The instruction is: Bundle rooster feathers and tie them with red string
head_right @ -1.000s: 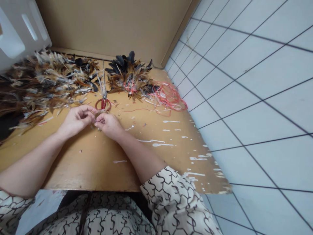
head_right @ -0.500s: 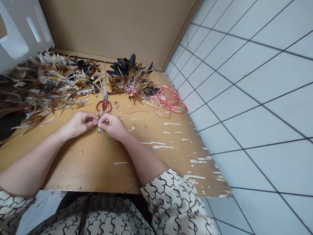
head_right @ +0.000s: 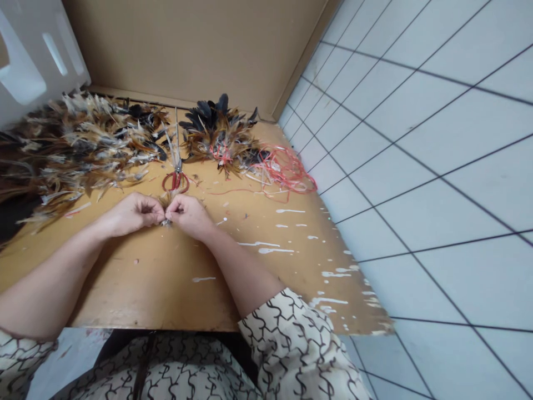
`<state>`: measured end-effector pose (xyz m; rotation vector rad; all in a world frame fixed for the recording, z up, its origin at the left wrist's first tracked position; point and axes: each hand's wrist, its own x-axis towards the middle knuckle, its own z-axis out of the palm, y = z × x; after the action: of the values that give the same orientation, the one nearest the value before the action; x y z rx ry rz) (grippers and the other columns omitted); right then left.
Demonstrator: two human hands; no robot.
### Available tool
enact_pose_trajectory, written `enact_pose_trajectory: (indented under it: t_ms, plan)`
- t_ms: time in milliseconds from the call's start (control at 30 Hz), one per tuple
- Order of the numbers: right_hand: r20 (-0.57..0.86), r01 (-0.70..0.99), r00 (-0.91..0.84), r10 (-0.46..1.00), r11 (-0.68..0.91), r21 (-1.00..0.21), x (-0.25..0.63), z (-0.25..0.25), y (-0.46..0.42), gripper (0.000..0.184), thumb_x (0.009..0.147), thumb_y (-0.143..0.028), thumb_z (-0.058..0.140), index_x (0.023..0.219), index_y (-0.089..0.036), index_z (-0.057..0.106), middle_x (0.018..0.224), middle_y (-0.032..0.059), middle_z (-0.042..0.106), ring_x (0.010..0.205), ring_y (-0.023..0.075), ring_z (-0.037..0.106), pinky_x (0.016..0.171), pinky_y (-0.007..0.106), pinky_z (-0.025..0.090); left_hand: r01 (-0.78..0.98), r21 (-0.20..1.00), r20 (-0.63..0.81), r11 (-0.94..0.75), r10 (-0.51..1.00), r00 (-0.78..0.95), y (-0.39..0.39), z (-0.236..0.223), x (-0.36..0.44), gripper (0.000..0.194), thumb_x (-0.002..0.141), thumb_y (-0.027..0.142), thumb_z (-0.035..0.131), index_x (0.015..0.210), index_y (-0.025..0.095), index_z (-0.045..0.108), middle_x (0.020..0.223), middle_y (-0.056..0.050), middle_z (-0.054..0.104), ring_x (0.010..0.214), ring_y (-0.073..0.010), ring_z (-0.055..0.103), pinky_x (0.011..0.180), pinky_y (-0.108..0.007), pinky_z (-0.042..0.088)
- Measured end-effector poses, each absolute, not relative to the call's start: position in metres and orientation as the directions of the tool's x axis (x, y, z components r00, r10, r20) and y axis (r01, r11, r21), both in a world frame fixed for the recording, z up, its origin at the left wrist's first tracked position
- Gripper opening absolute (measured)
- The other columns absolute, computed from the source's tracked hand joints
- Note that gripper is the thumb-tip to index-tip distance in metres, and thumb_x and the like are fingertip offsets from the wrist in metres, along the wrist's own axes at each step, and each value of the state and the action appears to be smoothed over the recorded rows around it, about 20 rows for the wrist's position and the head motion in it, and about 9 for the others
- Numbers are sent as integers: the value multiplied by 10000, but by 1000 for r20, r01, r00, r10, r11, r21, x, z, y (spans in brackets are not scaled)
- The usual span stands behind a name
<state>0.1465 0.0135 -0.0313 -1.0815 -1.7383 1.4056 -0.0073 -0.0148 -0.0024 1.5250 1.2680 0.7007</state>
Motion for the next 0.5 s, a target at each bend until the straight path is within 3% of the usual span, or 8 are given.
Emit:
enact_pose_trajectory:
  t_ms: [267, 500]
  plan:
    - [-8, 156, -425, 905, 64, -986, 145, -32, 11, 104, 593, -129, 591, 584, -173, 498, 571, -34, 566, 533, 76, 512, 559, 222, 417, 202, 948, -286, 244, 934, 215, -13, -1, -5, 96, 636, 141, 594, 551, 140, 550, 463, 27, 547, 437, -61, 485, 484, -182, 399]
    - [29, 82, -437, 899, 72, -994, 140, -27, 5, 118, 610, -113, 574, 631, -184, 482, 575, -52, 543, 524, 69, 524, 571, 228, 466, -21, 917, -390, 399, 905, 171, -12, -4, -3, 235, 561, 21, 647, 706, 145, 510, 497, 30, 605, 470, -95, 589, 508, -215, 498]
